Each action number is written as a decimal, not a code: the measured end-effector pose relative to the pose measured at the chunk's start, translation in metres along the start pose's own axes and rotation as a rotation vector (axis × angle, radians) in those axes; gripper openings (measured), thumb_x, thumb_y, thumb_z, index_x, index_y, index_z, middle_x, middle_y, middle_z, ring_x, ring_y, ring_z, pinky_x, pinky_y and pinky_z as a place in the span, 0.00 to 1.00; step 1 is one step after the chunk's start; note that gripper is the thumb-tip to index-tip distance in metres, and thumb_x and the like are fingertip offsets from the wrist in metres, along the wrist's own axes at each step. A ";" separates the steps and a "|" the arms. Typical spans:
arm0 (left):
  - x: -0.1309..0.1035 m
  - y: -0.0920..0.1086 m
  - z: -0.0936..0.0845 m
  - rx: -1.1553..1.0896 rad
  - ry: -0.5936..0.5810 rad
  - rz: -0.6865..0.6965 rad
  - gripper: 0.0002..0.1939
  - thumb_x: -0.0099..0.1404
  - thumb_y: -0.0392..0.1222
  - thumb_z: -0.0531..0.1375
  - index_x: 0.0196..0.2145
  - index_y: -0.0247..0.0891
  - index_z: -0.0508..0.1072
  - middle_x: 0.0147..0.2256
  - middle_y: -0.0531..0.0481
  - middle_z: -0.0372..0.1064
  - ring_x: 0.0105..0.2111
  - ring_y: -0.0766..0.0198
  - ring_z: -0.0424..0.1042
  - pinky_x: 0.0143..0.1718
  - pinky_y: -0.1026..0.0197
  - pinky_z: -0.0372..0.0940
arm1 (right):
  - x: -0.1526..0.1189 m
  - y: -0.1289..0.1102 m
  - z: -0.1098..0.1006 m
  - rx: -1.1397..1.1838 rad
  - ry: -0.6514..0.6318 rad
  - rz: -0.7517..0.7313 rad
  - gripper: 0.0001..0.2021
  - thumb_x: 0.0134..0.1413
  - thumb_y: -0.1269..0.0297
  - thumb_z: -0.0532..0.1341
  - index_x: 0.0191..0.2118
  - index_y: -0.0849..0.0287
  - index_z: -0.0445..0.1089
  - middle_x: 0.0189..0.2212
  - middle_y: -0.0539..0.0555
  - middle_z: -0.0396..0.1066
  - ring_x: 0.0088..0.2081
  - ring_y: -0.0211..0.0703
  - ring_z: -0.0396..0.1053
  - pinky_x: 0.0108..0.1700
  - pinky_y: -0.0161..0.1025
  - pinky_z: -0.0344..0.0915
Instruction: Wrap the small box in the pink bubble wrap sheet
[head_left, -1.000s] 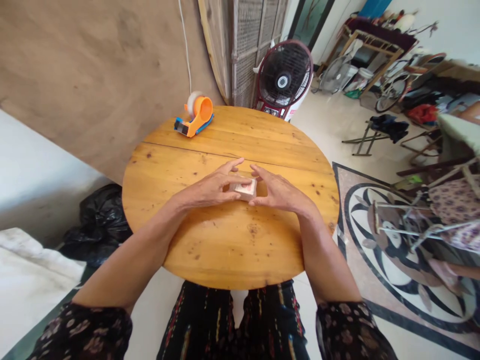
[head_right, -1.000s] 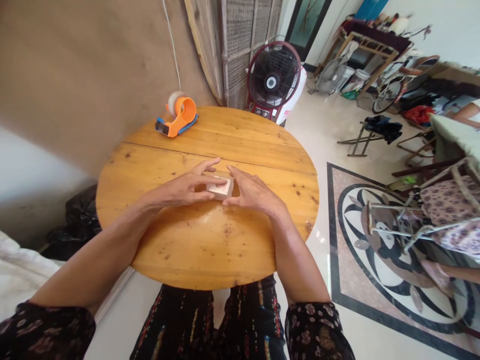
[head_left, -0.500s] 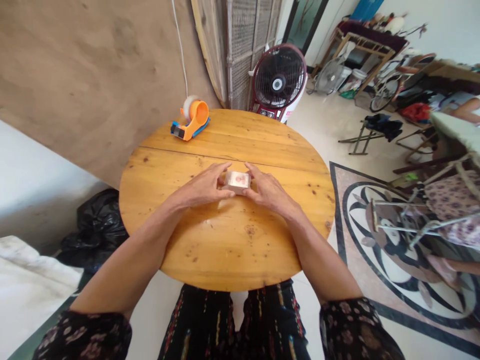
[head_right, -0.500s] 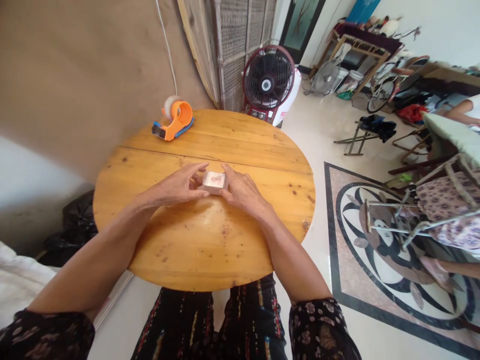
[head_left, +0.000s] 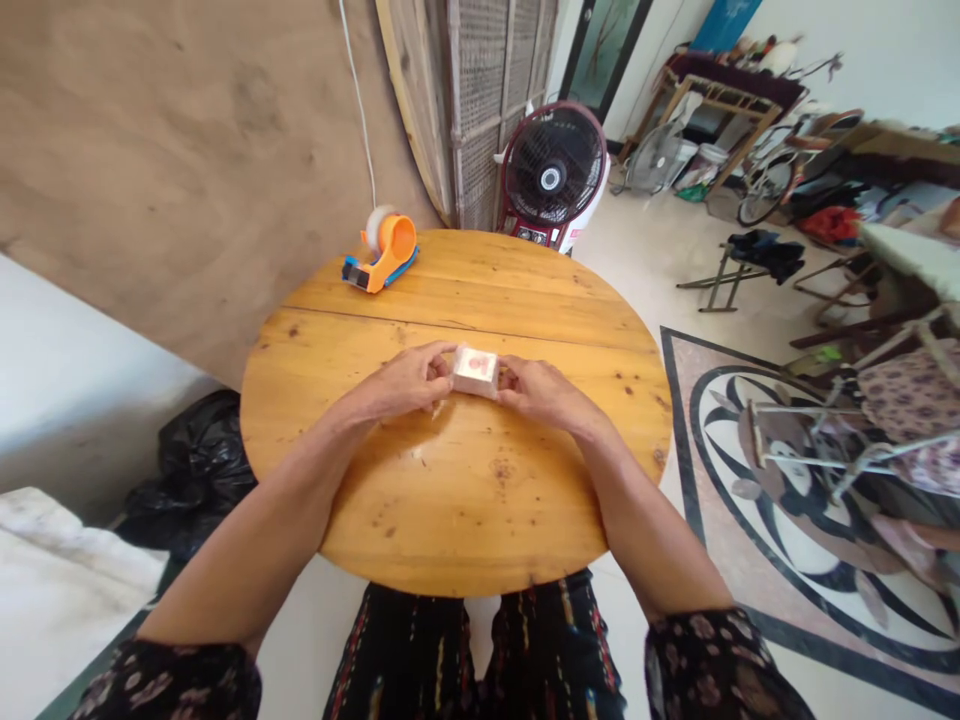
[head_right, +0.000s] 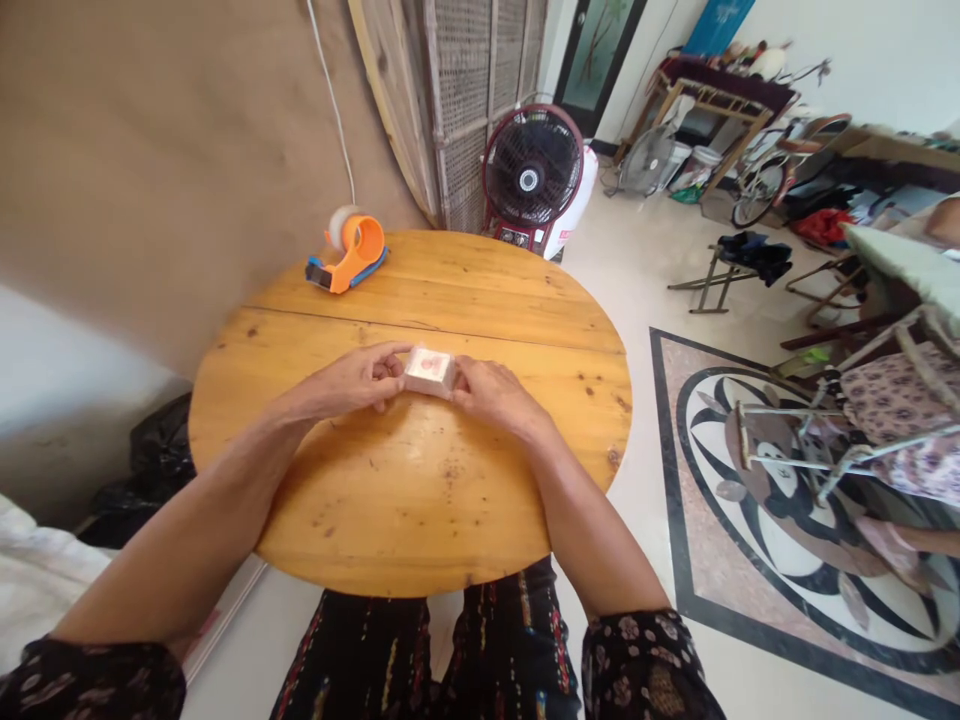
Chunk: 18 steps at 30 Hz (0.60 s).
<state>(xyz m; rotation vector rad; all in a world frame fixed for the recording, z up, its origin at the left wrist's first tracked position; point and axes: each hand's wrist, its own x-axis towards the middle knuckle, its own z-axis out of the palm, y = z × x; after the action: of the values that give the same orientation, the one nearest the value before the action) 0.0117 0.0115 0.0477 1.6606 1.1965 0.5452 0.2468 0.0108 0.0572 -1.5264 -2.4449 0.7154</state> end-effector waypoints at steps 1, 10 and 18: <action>0.001 -0.001 0.002 -0.039 0.001 0.008 0.32 0.56 0.39 0.59 0.60 0.37 0.64 0.33 0.53 0.63 0.26 0.69 0.64 0.26 0.65 0.66 | 0.002 -0.002 0.004 -0.015 0.015 -0.020 0.15 0.53 0.69 0.58 0.48 0.59 0.71 0.34 0.53 0.77 0.32 0.41 0.70 0.35 0.36 0.60; 0.009 -0.007 0.014 -0.169 0.009 0.036 0.21 0.56 0.36 0.60 0.48 0.40 0.66 0.34 0.52 0.61 0.30 0.66 0.66 0.28 0.62 0.71 | 0.007 -0.006 0.014 -0.057 0.089 0.012 0.14 0.52 0.73 0.54 0.43 0.60 0.70 0.36 0.58 0.77 0.34 0.46 0.71 0.35 0.37 0.60; -0.001 0.000 -0.007 -0.187 0.015 -0.008 0.22 0.53 0.39 0.62 0.48 0.37 0.68 0.34 0.52 0.65 0.28 0.68 0.68 0.29 0.65 0.68 | 0.009 0.015 0.006 0.107 0.231 0.045 0.23 0.52 0.75 0.55 0.55 0.62 0.68 0.50 0.60 0.74 0.48 0.46 0.71 0.48 0.40 0.65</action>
<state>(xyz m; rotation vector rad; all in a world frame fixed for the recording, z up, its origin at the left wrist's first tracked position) 0.0058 0.0138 0.0511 1.4949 1.1264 0.6456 0.2523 0.0218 0.0436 -1.5347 -2.1762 0.6268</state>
